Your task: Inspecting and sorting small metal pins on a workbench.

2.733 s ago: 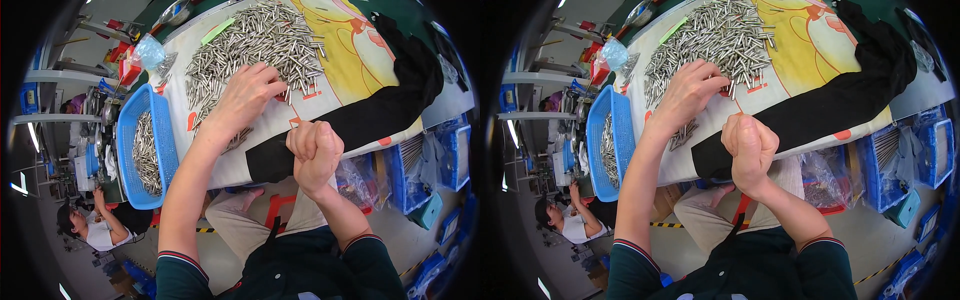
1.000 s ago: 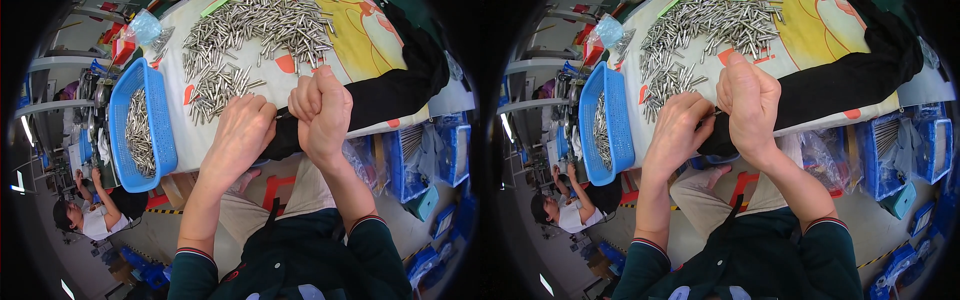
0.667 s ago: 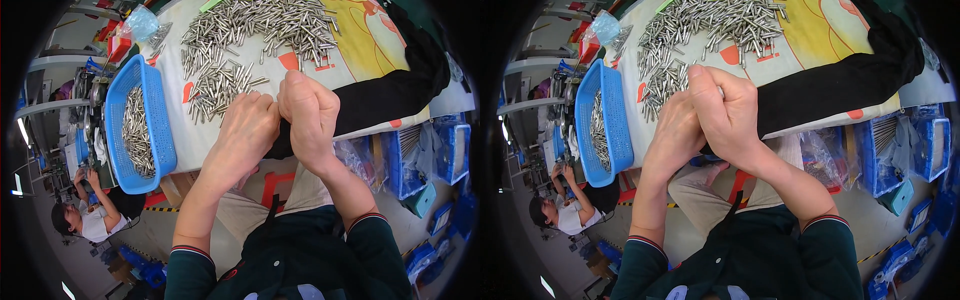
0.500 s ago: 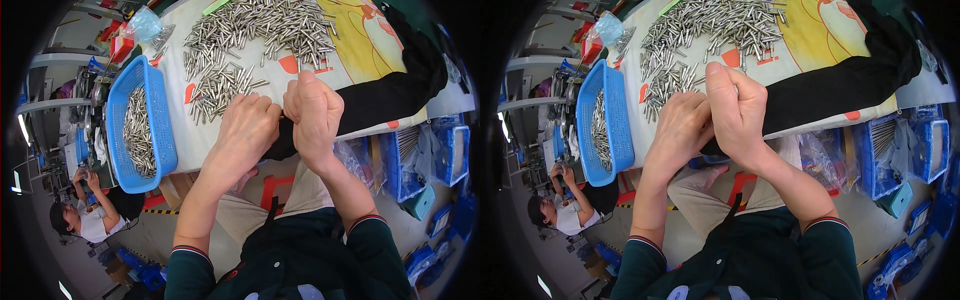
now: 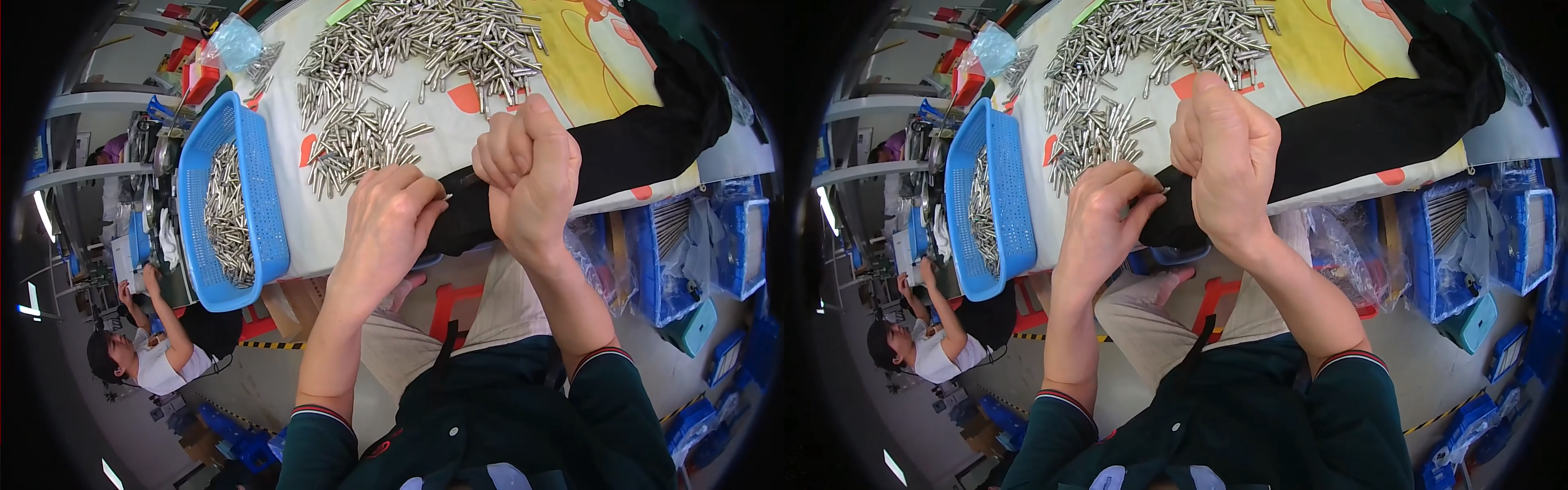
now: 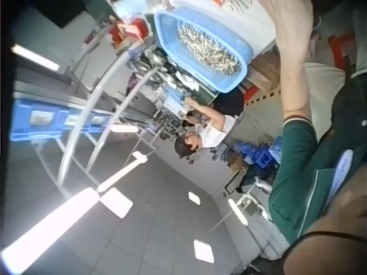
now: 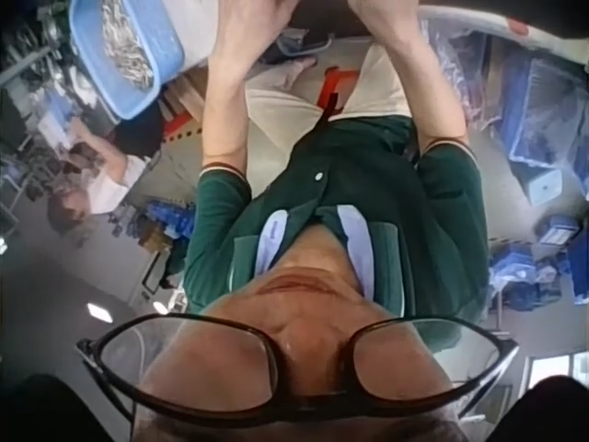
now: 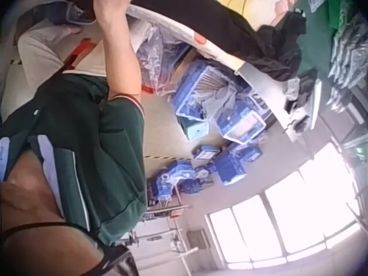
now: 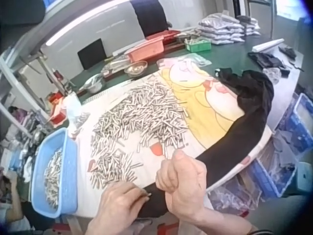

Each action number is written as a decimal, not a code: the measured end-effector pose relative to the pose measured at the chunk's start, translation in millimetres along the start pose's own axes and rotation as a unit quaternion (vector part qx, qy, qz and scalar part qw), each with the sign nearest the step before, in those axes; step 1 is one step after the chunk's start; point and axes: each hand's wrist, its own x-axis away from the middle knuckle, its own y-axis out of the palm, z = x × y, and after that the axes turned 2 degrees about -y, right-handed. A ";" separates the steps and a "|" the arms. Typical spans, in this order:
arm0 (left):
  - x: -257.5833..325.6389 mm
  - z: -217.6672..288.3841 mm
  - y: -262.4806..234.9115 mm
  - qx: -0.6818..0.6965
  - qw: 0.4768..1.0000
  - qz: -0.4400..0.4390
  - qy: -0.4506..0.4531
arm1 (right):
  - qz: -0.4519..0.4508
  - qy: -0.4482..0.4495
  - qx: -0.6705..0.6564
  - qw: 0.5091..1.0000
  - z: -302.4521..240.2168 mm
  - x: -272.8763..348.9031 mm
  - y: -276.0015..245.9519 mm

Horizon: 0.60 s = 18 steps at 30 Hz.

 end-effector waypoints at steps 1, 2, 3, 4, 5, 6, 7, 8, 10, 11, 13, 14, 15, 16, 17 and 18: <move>0.1 -0.1 0.3 0.004 1.000 0.001 -0.005 | -0.008 -0.006 -0.040 0.999 -0.5 0.3 -2.2; 0.7 -0.2 1.0 0.004 1.000 0.000 -0.006 | -0.017 -0.011 -0.079 0.997 -0.5 0.6 -3.3; 0.5 -0.9 2.1 0.008 1.000 0.000 -0.007 | -0.016 -0.012 -0.079 0.997 -0.2 0.8 -2.0; 0.2 -1.6 3.0 0.012 1.000 0.001 -0.007 | -0.006 0.015 -0.048 0.999 0.3 1.5 0.6; -0.2 -2.1 3.4 0.013 1.000 0.001 -0.007 | 0.003 0.041 -0.016 0.999 0.9 1.7 2.2; -0.1 -1.8 3.2 0.012 1.000 0.003 -0.007 | 0.003 0.042 -0.016 0.999 1.6 2.1 2.5; 0.0 -1.6 3.0 0.011 1.000 0.005 -0.007 | 0.002 0.045 -0.014 0.999 2.6 2.7 2.5; -0.1 -1.5 3.1 0.012 1.000 0.005 -0.008 | 0.000 0.049 -0.012 0.999 3.4 3.1 2.5; 0.0 -1.8 2.7 0.011 1.000 0.003 -0.005 | 0.001 0.049 -0.016 0.999 3.8 2.6 1.6; 0.4 -2.3 2.6 0.011 1.000 0.004 -0.006 | 0.002 0.049 -0.020 0.999 4.0 2.4 1.5; 1.7 -3.9 3.9 0.014 1.000 0.004 -0.007 | 0.003 0.051 -0.019 0.998 3.8 2.8 2.8; 1.8 -4.0 3.4 0.015 1.000 0.004 -0.007 | 0.005 0.053 -0.019 0.998 3.6 3.0 3.5; 1.3 -3.4 3.0 0.019 1.000 0.003 -0.010 | 0.005 0.054 -0.018 0.998 3.3 3.2 3.3; 0.9 -3.2 3.1 0.022 1.000 0.001 -0.012 | 0.005 0.052 -0.019 0.998 3.1 3.4 3.0; 0.7 -3.4 3.8 0.024 1.000 0.002 -0.012 | 0.004 0.050 -0.019 0.999 2.8 3.4 2.7; 0.4 -3.5 3.7 0.026 1.000 0.002 -0.011 | 0.004 0.051 -0.019 0.999 2.6 3.2 3.2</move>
